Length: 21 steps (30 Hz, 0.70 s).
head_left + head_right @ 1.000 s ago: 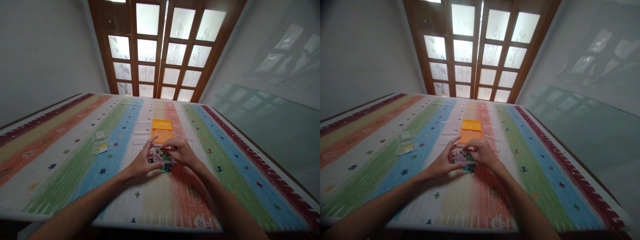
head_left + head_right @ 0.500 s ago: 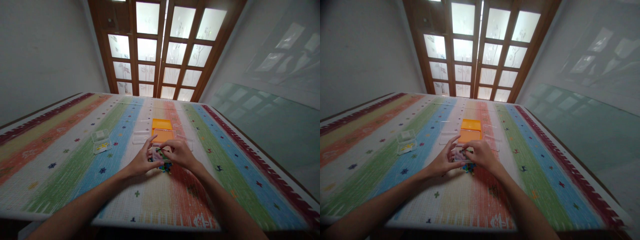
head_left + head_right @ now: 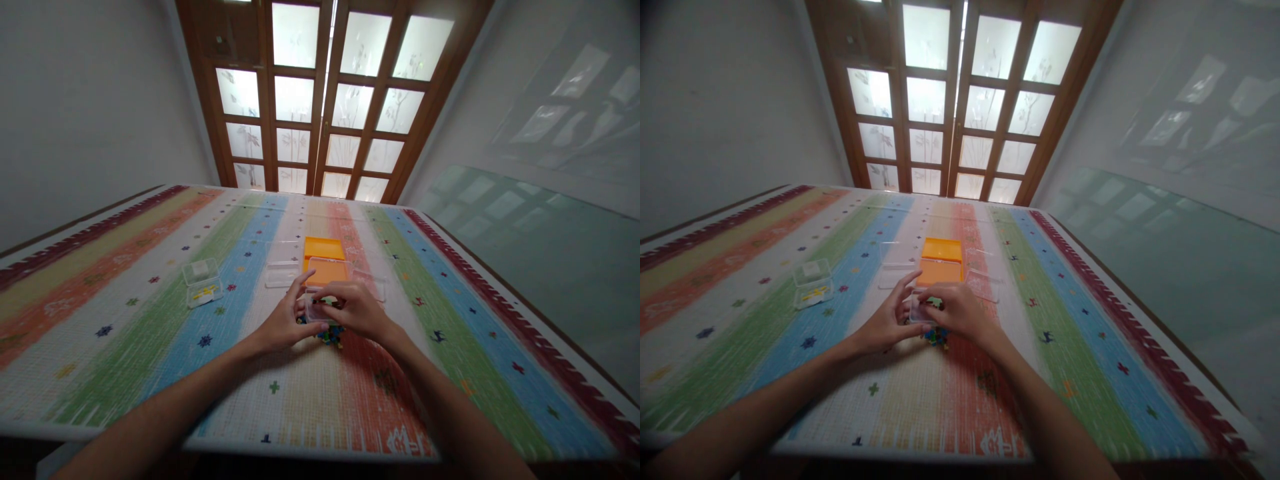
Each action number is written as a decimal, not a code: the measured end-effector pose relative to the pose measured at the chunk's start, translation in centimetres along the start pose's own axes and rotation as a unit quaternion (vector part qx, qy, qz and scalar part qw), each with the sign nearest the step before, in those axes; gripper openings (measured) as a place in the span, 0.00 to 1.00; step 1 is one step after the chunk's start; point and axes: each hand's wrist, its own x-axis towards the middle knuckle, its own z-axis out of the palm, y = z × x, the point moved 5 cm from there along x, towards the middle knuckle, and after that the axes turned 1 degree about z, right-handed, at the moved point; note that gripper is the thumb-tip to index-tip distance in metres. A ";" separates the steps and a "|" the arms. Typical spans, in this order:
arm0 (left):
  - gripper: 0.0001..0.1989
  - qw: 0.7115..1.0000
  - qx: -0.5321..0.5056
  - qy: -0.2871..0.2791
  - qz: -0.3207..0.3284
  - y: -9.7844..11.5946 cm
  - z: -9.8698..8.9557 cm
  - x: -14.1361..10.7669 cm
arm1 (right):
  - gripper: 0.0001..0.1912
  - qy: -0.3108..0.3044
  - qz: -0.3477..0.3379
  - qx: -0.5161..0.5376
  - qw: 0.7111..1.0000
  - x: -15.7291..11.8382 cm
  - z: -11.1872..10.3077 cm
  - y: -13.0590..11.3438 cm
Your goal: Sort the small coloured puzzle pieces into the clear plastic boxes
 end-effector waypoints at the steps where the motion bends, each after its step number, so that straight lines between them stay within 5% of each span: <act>1: 0.51 1.000 -0.001 -0.002 0.001 0.0 0.1 0.0 | 0.06 -0.004 -0.003 0.004 1.000 0.0 0.2 0.0; 21: 0.51 1.000 0.002 -0.006 -0.014 -0.3 0.2 -0.1 | 0.11 0.021 -0.039 -0.048 0.998 -0.4 0.6 0.3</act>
